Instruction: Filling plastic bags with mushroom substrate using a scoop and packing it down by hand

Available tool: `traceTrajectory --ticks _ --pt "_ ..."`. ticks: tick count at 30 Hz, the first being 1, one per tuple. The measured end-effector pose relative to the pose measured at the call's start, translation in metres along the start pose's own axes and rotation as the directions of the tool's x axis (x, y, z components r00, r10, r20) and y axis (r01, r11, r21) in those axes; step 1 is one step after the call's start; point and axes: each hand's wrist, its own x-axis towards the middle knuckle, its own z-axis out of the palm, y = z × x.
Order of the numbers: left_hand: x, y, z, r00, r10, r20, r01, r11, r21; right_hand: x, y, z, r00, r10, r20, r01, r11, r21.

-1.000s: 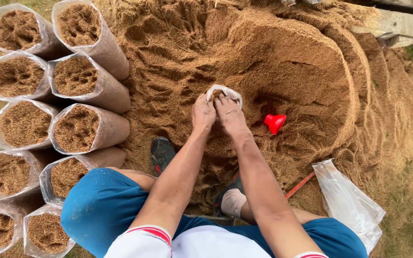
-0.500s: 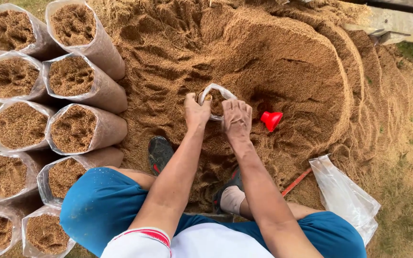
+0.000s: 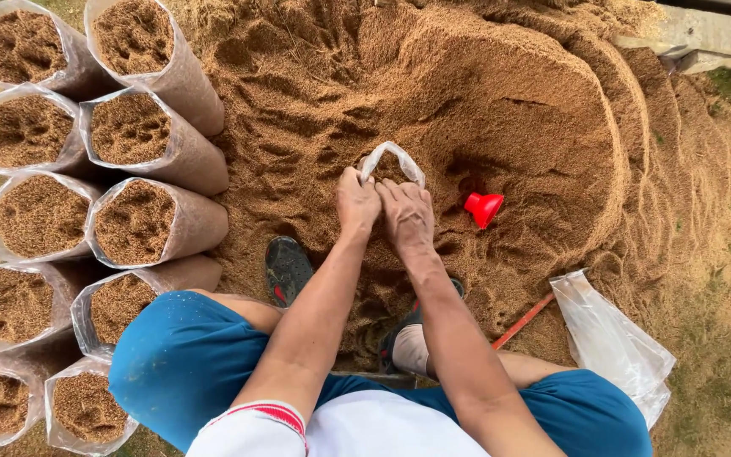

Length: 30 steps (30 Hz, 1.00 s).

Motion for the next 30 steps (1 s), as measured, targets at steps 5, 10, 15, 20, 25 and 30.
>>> traceTrajectory --ticks 5,10,15,20,25,30 --pt "0.025 -0.02 0.009 0.996 -0.087 0.015 0.087 0.996 0.005 0.01 0.001 -0.002 0.979 0.021 0.204 0.007 0.991 -0.134" --pt "0.016 -0.024 0.006 1.0 0.019 0.019 -0.019 0.999 0.035 0.026 0.0 -0.048 0.94 -0.032 0.339 0.046 0.998 -0.032" --pt "0.027 -0.026 0.003 0.999 -0.031 0.018 0.03 0.999 0.02 0.023 0.013 -0.02 0.954 -0.073 0.291 0.073 0.997 0.01" --pt "0.029 -0.015 -0.002 0.998 -0.06 0.034 0.061 0.997 -0.04 -0.006 0.022 0.022 0.995 0.017 0.095 -0.009 0.996 -0.083" --pt "0.032 -0.02 0.003 1.0 -0.03 -0.002 0.03 0.99 -0.14 -0.004 0.006 0.011 0.998 0.048 -0.034 -0.05 0.997 -0.066" --pt "0.025 -0.033 0.009 0.999 0.015 0.031 -0.012 0.996 -0.087 0.006 -0.002 0.014 0.999 -0.026 -0.02 0.024 0.997 -0.067"
